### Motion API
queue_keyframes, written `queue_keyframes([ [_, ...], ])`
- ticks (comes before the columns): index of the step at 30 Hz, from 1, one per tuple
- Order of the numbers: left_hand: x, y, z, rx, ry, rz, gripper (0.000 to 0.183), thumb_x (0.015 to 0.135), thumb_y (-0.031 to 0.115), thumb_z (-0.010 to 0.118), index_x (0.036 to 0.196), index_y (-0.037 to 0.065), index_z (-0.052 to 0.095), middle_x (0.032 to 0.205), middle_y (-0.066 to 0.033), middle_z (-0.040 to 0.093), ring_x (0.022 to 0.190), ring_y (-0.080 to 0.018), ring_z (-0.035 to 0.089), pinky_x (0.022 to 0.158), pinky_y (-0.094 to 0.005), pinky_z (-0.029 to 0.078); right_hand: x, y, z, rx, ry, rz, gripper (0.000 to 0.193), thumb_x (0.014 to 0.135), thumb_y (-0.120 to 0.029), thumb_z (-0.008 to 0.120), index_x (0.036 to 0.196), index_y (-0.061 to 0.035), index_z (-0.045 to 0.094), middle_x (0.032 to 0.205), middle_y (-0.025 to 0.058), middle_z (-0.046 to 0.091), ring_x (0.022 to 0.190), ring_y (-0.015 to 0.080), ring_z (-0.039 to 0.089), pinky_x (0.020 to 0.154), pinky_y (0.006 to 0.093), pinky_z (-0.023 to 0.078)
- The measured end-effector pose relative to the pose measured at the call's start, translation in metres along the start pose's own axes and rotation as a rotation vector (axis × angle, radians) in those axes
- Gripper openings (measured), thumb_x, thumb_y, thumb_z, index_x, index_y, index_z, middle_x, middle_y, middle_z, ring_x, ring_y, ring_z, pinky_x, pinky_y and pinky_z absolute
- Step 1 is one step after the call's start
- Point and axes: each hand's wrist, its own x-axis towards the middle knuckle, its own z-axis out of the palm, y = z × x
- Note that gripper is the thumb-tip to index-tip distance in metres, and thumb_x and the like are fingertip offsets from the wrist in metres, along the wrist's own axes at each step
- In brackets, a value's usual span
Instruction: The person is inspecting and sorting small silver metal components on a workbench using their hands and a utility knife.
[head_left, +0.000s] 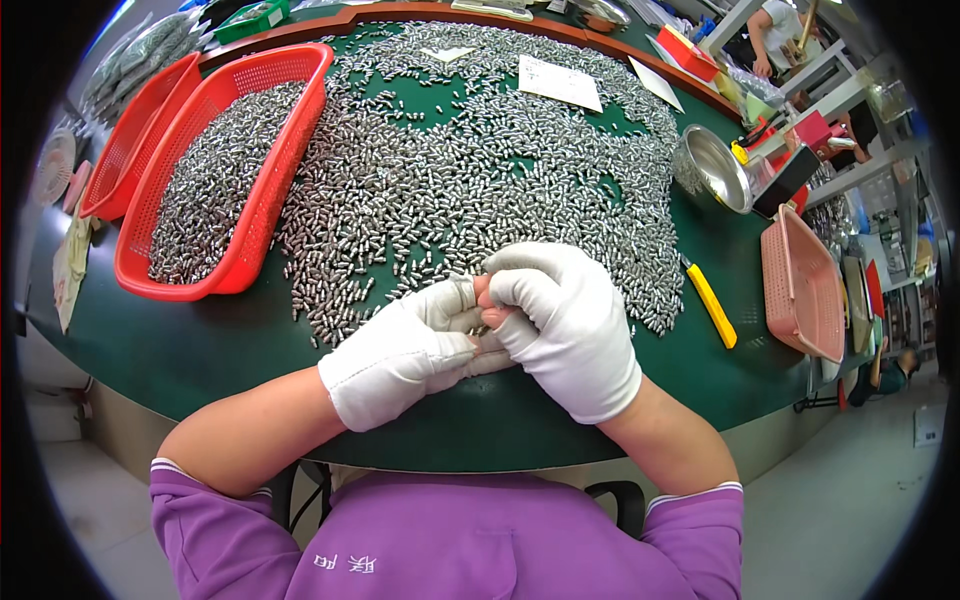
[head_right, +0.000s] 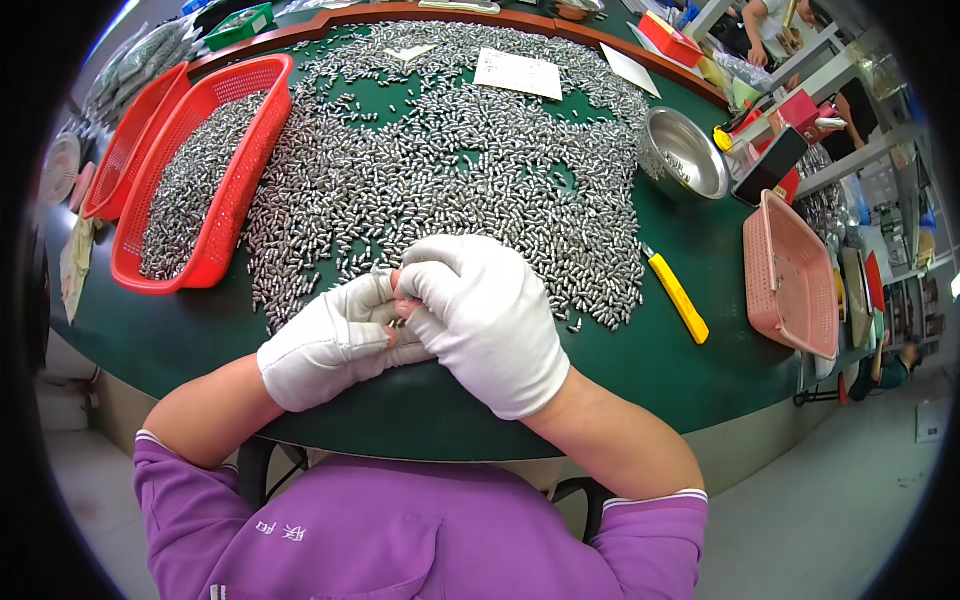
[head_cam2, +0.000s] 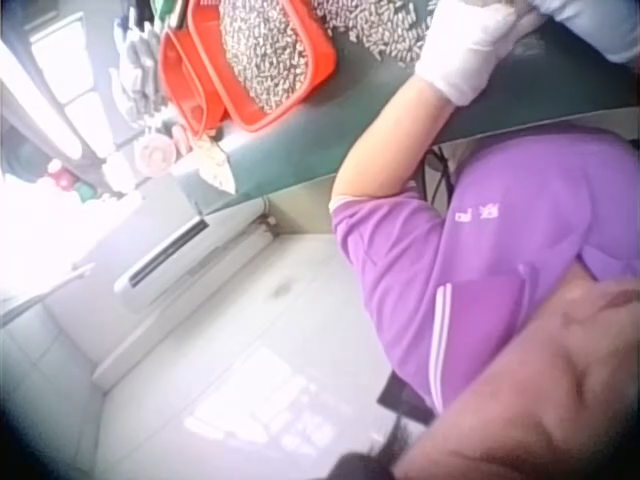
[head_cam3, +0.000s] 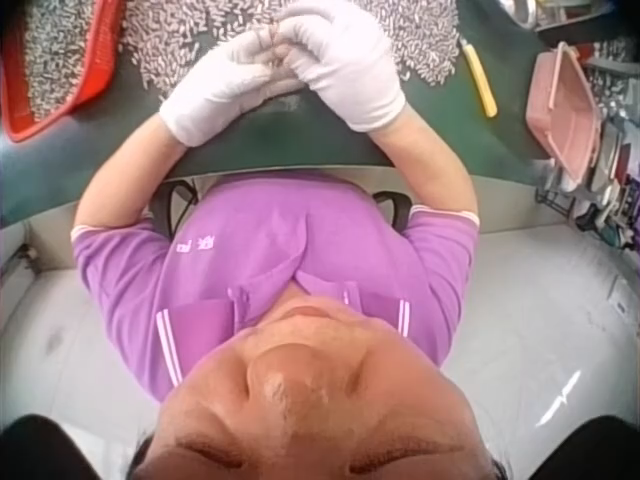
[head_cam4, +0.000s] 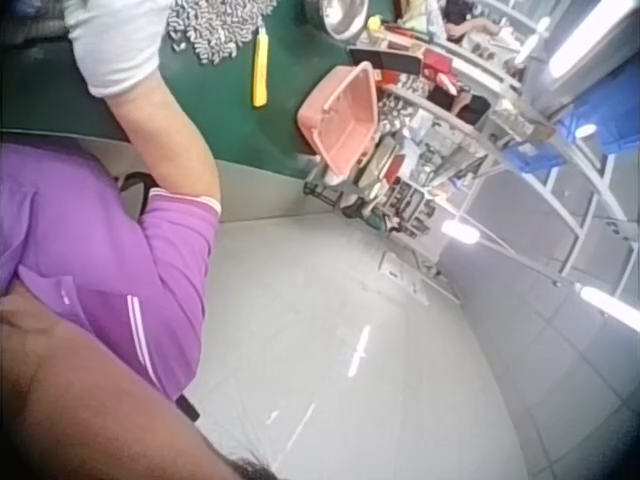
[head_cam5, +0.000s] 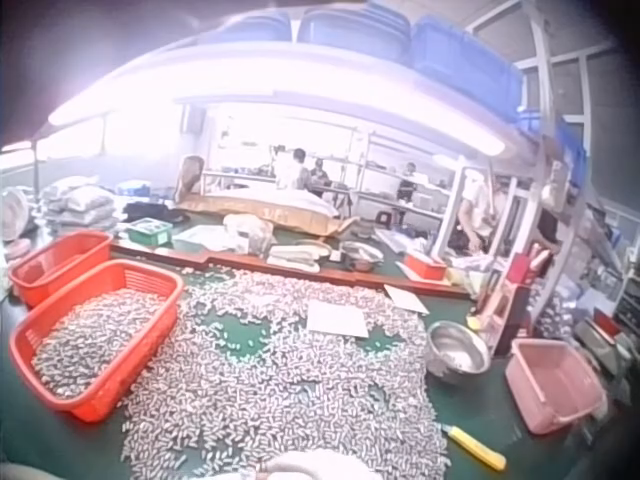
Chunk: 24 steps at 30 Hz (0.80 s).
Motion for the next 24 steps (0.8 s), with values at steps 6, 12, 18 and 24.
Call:
queue_keyframes([
  [6,-0.001,-0.002,-0.008,-0.133,-0.035,0.038,0.062,0.085,0.009,0.067,0.139,0.005,0.036,0.136,-0.0072,0.047,0.132,-0.0207,0.044,0.116,-0.0415,0.032,-0.001,0.003,0.0,0.091,0.093,0.046,0.019,0.069,-0.005,0.071,0.086,-0.0034,0.064,0.092,0.0115,0.064,0.079,0.0306,0.063,0.07,0.038,0.051],
  [12,-0.001,0.001,-0.008,-0.175,-0.016,0.071,0.066,0.084,0.007,0.068,0.141,0.006,0.034,0.129,-0.0066,0.051,0.117,-0.0177,0.054,0.111,-0.0373,0.037,0.007,-0.001,-0.006,-0.009,0.107,-0.128,0.024,0.061,-0.008,0.074,0.081,-0.0045,0.064,0.093,0.011,0.063,0.079,0.0308,0.062,0.068,0.0404,0.05],
  [18,0.001,-0.001,-0.014,-0.186,-0.039,0.072,0.07,0.084,0.006,0.069,0.144,0.005,0.032,0.122,-0.0055,0.053,0.106,-0.0136,0.055,0.099,-0.0297,0.043,0.006,-0.003,-0.005,0.019,-0.039,-0.077,0.03,0.056,-0.007,0.079,0.081,-0.0078,0.063,0.103,0.0108,0.063,0.093,0.0329,0.062,0.08,0.0425,0.051],
  [24,0.002,-0.003,-0.01,-0.215,-0.06,0.08,0.066,0.084,0.004,0.068,0.142,0.004,0.035,0.123,-0.0059,0.053,0.112,-0.0147,0.054,0.101,-0.0293,0.041,0.0,-0.002,-0.002,0.061,0.002,-0.029,0.028,0.058,-0.004,0.077,0.08,-0.0076,0.061,0.107,0.0123,0.063,0.099,0.0338,0.061,0.085,0.043,0.05],
])
